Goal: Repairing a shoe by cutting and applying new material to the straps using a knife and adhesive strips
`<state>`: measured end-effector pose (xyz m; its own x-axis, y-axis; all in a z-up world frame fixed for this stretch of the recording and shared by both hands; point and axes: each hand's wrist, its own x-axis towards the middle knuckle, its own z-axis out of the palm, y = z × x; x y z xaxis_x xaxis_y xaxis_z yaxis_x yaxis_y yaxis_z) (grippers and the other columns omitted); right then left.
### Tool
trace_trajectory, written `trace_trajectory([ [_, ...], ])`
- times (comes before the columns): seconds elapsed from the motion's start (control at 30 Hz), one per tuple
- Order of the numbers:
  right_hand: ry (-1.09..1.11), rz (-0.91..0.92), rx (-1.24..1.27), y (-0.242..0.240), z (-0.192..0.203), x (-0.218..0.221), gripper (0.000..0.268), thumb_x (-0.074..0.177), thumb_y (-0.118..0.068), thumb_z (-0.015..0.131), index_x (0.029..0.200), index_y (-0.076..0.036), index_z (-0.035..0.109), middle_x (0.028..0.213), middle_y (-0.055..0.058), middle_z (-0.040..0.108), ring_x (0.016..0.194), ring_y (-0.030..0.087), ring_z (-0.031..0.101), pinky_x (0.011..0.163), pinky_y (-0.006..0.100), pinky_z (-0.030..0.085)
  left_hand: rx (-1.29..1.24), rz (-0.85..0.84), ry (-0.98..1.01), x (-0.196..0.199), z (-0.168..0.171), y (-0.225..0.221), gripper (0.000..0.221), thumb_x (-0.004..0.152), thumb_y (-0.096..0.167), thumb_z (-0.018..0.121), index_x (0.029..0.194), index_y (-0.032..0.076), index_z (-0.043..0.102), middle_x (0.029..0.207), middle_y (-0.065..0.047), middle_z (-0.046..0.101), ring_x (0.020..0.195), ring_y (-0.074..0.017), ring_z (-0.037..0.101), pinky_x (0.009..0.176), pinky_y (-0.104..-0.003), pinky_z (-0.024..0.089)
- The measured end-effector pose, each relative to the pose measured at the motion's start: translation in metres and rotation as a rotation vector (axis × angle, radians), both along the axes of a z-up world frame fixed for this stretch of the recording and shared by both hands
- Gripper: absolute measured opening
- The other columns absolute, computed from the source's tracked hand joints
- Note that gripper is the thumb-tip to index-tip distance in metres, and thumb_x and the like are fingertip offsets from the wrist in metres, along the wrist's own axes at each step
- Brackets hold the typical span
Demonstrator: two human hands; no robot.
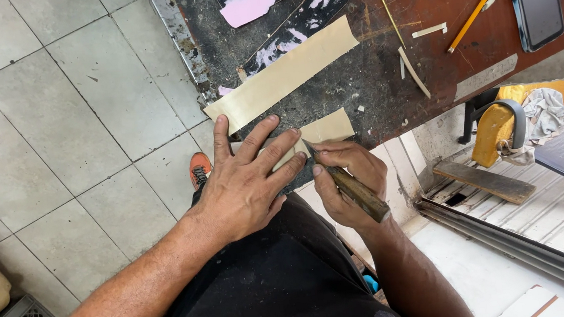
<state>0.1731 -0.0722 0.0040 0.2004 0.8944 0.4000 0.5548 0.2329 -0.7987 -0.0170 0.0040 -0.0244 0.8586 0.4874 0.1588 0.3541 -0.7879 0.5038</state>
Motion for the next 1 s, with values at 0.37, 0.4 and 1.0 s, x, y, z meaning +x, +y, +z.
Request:
trace_trajectory([
  [0.37, -0.115, -0.027, -0.053, 0.008, 0.009, -0.006, 0.004, 0.089, -0.001, 0.072, 0.088, -0.002, 0.068, 0.087, 0.017, 0.075, 0.080, 0.041, 0.076, 0.068, 0.044, 0.060, -0.014, -0.002, 0.027, 0.001, 0.002, 0.001, 0.071, 0.069, 0.025, 0.084, 0.136, 0.020, 0.061, 0.155, -0.008, 0.046, 0.149, -0.0372, 0.029, 0.109, -0.083, -0.001],
  [0.4, -0.116, -0.026, -0.071, 0.008, 0.009, -0.006, 0.004, 0.089, -0.002, 0.071, 0.088, -0.002, 0.068, 0.088, 0.017, 0.074, 0.082, 0.041, 0.075, 0.068, 0.044, 0.060, -0.022, -0.001, 0.034, 0.001, 0.002, 0.001, 0.070, 0.070, 0.025, 0.083, 0.136, 0.019, 0.061, 0.155, -0.008, 0.046, 0.149, -0.0373, 0.028, 0.109, -0.083, -0.001],
  [1.0, -0.186, 0.063, -0.072, 0.004, 0.011, 0.000, 0.008, 0.089, 0.001, 0.071, 0.084, 0.001, 0.064, 0.085, 0.020, 0.072, 0.087, 0.047, 0.072, 0.075, 0.051, 0.060, 0.016, 0.037, -0.013, 0.001, -0.004, -0.002, 0.068, 0.066, 0.017, 0.083, 0.132, 0.017, 0.065, 0.152, -0.008, 0.051, 0.149, -0.0368, 0.031, 0.110, -0.083, 0.003],
])
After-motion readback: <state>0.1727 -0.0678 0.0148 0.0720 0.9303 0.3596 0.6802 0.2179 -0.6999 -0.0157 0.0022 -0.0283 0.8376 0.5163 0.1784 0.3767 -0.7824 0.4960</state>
